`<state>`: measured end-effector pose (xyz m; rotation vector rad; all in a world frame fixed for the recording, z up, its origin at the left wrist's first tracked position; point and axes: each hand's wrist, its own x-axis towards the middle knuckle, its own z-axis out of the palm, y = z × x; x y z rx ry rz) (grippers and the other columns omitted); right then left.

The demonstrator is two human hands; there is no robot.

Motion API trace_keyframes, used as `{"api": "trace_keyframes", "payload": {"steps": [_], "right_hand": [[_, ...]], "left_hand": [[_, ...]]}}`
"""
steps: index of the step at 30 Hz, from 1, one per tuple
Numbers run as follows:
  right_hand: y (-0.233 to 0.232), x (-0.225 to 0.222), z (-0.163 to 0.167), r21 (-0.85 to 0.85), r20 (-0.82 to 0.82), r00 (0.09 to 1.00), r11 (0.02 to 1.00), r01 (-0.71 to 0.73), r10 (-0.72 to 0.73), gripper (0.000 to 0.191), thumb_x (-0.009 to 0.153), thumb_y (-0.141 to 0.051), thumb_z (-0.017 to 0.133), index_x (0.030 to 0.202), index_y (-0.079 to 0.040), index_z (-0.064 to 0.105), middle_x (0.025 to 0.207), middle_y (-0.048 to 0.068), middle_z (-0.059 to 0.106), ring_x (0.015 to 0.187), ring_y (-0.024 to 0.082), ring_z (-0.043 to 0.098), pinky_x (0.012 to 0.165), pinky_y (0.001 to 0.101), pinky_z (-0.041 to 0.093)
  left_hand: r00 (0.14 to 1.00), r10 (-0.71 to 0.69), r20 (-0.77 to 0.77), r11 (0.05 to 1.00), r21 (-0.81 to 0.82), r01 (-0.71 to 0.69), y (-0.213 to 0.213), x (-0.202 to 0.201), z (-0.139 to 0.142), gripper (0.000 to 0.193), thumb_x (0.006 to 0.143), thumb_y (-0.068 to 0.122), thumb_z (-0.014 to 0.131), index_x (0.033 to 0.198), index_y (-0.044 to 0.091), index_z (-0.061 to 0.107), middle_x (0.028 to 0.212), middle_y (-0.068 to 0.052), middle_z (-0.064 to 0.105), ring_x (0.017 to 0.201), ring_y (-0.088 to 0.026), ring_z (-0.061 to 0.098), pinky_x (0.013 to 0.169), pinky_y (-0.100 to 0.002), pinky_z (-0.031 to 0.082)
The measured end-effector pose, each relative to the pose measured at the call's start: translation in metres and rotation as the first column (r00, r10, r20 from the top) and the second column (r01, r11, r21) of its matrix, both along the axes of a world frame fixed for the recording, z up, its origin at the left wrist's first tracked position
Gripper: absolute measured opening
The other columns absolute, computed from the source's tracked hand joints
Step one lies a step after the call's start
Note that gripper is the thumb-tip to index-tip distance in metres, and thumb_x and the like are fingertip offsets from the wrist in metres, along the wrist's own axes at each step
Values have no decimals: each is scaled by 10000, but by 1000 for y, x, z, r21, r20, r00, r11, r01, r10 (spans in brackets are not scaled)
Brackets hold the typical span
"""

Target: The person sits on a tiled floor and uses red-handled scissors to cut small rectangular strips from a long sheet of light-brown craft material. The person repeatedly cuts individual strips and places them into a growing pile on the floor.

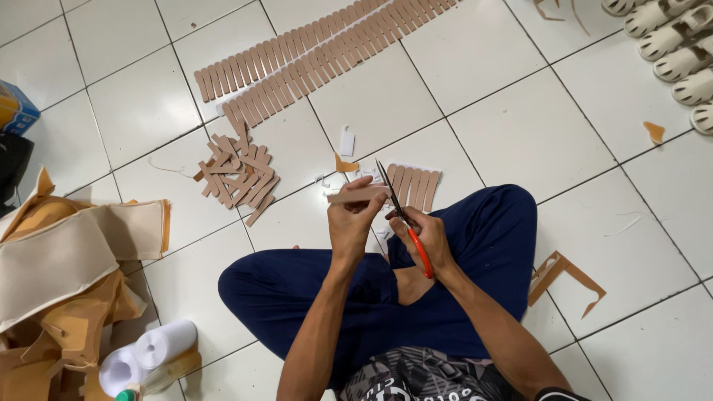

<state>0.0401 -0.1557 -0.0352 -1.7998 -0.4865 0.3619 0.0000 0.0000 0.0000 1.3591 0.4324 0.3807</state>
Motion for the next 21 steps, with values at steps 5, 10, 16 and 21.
{"api": "trace_keyframes", "payload": {"steps": [5,10,16,21], "right_hand": [[-5,1,1,-82,-38,999,997,1,-4,573,893,-566,662,964,-8,770,509,-30,482,448,57,369,431,264,255],[-13,-2,13,-133,9,1000,991,-2,3,576,881,-568,680,912,1,770,476,-34,479,427,54,384,413,268,263],[-16,0,16,-201,16,998,978,-62,66,570,894,-559,684,835,3,761,457,-1,450,415,78,372,416,282,268],[-14,-1,25,-235,-77,993,966,-111,95,521,903,-515,661,837,-12,779,422,3,500,367,82,447,367,265,314]], "left_hand": [[998,1,-69,999,34,1,5,0,-2,465,879,88,766,1267,-109,600,1030,-196,763,994,-228,758,887,-321,623],[999,9,-37,1000,5,-9,5,-1,12,356,896,75,772,1167,-121,652,1001,-197,778,966,-235,752,880,-327,611],[994,-14,-108,992,123,28,16,-4,19,391,860,95,774,1202,-73,689,997,-187,783,939,-221,775,851,-320,634],[991,-44,-129,986,156,65,31,-7,18,420,858,98,773,1227,-79,674,1022,-207,778,963,-236,780,872,-341,646]]}}
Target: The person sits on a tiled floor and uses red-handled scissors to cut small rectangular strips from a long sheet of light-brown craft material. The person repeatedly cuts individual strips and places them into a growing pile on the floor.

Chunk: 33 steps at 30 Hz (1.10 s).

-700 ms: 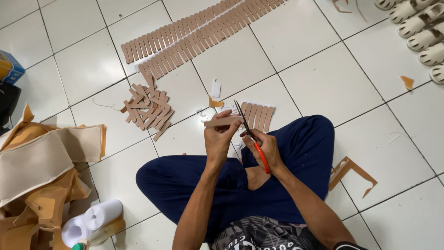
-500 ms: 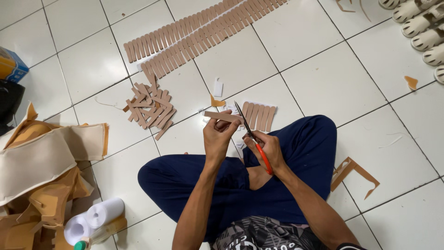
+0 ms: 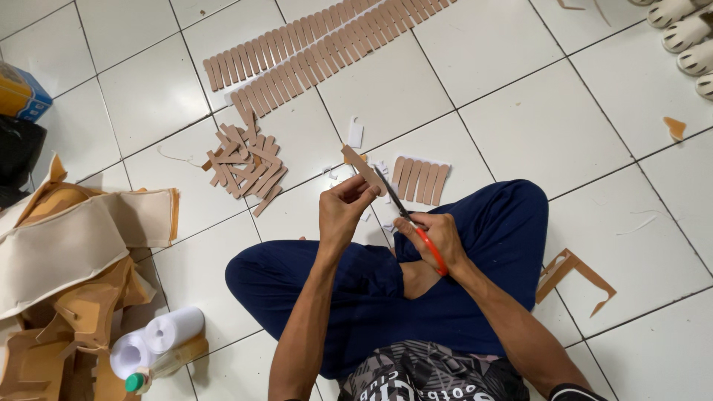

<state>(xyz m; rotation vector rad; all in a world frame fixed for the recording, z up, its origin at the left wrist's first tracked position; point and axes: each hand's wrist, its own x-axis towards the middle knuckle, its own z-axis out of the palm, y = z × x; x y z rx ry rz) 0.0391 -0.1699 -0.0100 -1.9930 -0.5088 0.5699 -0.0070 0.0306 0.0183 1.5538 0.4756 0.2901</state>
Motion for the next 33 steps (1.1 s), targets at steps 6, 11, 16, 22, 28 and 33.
{"api": "trace_keyframes", "payload": {"steps": [6,11,16,22,28,33], "right_hand": [[-9,-2,-14,204,-241,965,967,151,-100,460,962,-452,626,920,1,691,536,-18,498,417,64,469,365,234,351],[-38,0,-51,420,-463,878,842,339,-122,494,1066,-457,487,998,16,613,626,-25,453,460,42,437,401,222,378],[-36,-3,-62,361,-528,830,838,409,-178,512,1034,-469,447,1005,12,618,595,-9,457,427,57,422,369,238,359],[-38,-10,-65,384,-549,815,810,443,-186,511,1052,-469,471,994,14,628,596,4,480,431,56,444,385,233,371],[-29,-3,-56,284,-579,785,848,447,-220,341,1006,-356,591,959,-27,671,552,-3,456,402,68,417,358,257,343],[-13,-8,-41,133,-117,983,979,155,-140,286,979,-274,676,1071,-7,721,618,49,658,501,101,585,464,280,465]], "left_hand": [[992,116,-47,993,-3,-117,53,-18,-22,519,884,126,771,1306,-112,583,1141,-262,745,1028,-294,759,898,-339,631],[958,192,-213,922,374,-101,51,9,-61,555,977,204,708,1382,-117,505,1274,-279,637,1074,-342,716,843,-373,613],[975,-207,-75,693,692,201,-8,98,-70,446,929,48,655,1358,-37,567,1383,-274,576,1271,-445,537,1081,-463,451],[915,-161,-370,597,701,389,-27,122,-65,217,942,88,694,1129,5,625,1224,-213,679,1164,-374,632,974,-450,541],[978,-207,-9,831,526,181,-8,86,-43,192,966,83,683,1123,-25,657,1016,-186,760,904,-289,776,719,-344,626],[997,-24,-71,987,158,35,17,66,-13,208,957,122,687,1102,-26,699,957,-135,761,901,-192,758,763,-325,675]]}}
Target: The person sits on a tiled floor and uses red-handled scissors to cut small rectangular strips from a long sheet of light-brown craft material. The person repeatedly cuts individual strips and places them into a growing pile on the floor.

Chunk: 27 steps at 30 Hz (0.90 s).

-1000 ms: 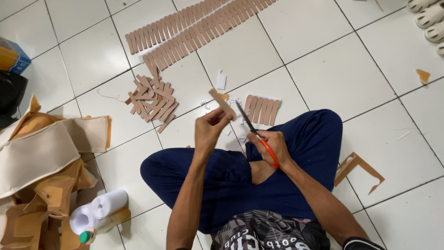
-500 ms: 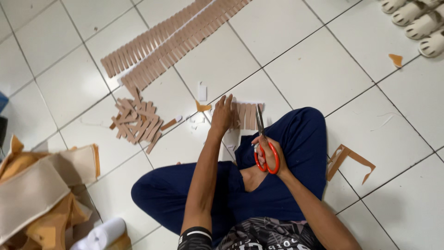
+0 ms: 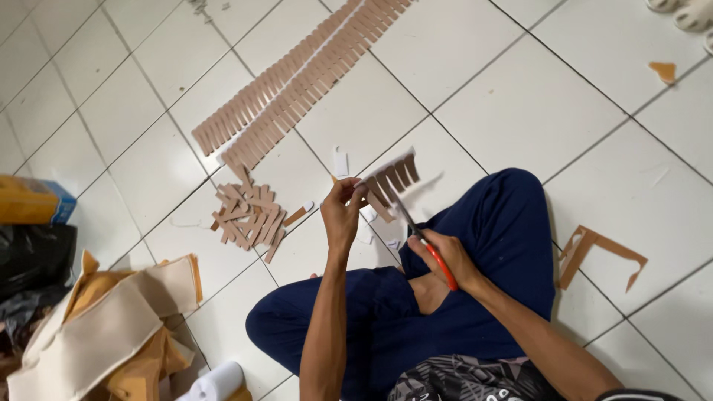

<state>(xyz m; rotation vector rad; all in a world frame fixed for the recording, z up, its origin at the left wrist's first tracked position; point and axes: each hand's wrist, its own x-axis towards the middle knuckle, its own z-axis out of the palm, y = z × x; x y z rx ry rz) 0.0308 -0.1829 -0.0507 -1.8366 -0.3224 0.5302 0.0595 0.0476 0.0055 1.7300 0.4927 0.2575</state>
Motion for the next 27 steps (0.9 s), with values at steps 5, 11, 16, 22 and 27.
{"api": "trace_keyframes", "payload": {"steps": [5,11,16,22,27], "right_hand": [[0,-9,27,55,64,984,984,-171,167,365,962,-250,675,1263,-45,673,759,52,773,660,85,740,591,250,574],[10,-12,55,-71,121,981,987,-145,153,478,941,-239,657,1380,-61,597,618,60,655,518,138,625,507,292,480],[13,-16,65,-131,-27,980,971,-200,198,485,951,-252,623,1412,-102,597,534,87,609,444,130,553,461,296,430],[12,-19,64,-29,-221,959,982,-186,175,469,975,-279,595,1415,-120,616,584,27,566,454,111,542,436,282,466],[20,-19,52,-26,150,980,992,-126,128,458,958,-272,665,1337,-21,611,674,62,689,520,131,648,477,282,502]], "left_hand": [[997,13,72,989,-150,-2,-8,-17,22,218,953,113,694,1101,-47,711,960,-112,742,891,-173,735,768,-326,681],[997,-4,74,988,-152,15,-6,-32,33,245,955,139,697,1130,-31,718,947,-119,757,868,-163,748,723,-300,683],[994,11,110,989,-148,5,-7,-37,33,221,938,102,688,1118,-23,712,990,-100,747,906,-153,751,652,-277,681],[991,38,129,988,-156,-18,0,-44,31,218,947,88,690,1131,-29,710,998,-111,742,897,-165,747,627,-294,669],[997,20,73,973,-232,-2,-12,-52,28,271,942,103,701,1153,-65,695,939,-139,747,854,-168,745,680,-301,694]]}}
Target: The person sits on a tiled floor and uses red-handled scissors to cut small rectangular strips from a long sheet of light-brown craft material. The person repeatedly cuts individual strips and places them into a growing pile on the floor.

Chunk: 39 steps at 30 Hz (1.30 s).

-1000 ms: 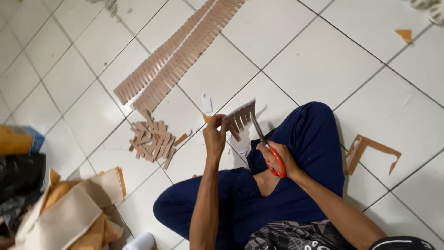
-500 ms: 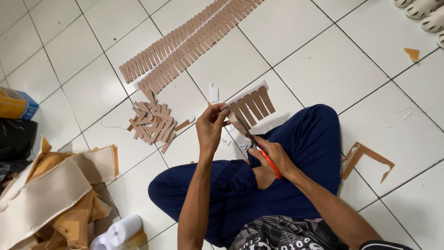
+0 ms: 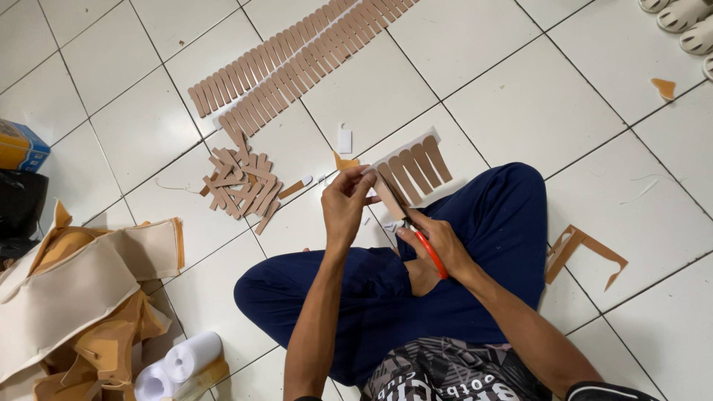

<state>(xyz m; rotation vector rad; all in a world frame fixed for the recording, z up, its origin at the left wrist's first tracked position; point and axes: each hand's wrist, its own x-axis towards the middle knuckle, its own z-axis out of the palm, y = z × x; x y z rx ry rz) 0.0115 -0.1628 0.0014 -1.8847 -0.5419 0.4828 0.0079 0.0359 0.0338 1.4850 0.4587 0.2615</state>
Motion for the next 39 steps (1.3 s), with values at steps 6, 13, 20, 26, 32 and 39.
{"api": "trace_keyframes", "payload": {"steps": [6,13,20,26,32,39], "right_hand": [[9,2,-5,-38,59,993,994,101,-99,348,940,-267,712,1153,7,690,617,86,686,504,146,655,483,291,478],[6,3,-12,-17,18,989,989,147,-147,263,918,-248,714,985,0,769,521,83,628,439,122,538,413,291,367],[-2,7,-10,-32,-55,982,984,178,-179,313,955,-296,685,968,7,763,497,50,552,420,101,454,413,299,312],[-6,11,9,53,16,996,995,90,-91,355,924,-195,695,1229,-13,690,602,41,615,491,99,531,464,270,399],[-4,12,9,119,72,994,990,69,-78,304,933,-132,702,1198,16,677,727,70,703,608,115,664,558,263,515],[-9,5,-6,141,124,990,989,53,-71,259,958,-175,710,1144,3,741,812,60,753,643,82,674,569,232,514]], "left_hand": [[998,-39,-43,998,-45,37,-15,-5,4,310,913,116,730,1141,-90,696,945,-163,761,847,-179,765,693,-307,687],[992,-104,-64,995,-20,103,-16,-5,8,318,904,120,746,1145,-84,711,954,-172,777,838,-187,772,746,-285,673],[989,-129,-76,990,39,132,-10,-2,8,356,882,129,760,1179,-64,717,949,-162,779,827,-175,766,749,-276,651],[988,-155,3,988,-9,155,-18,-10,11,362,898,113,760,1188,-82,666,933,-147,764,842,-162,754,757,-266,641],[985,-173,-25,984,27,174,-24,-13,19,295,884,107,769,1097,-82,691,896,-147,770,805,-166,761,728,-264,643],[959,-231,-163,965,88,247,-2,-15,6,305,898,102,758,1165,-45,740,929,-155,776,816,-168,739,748,-286,620]]}}
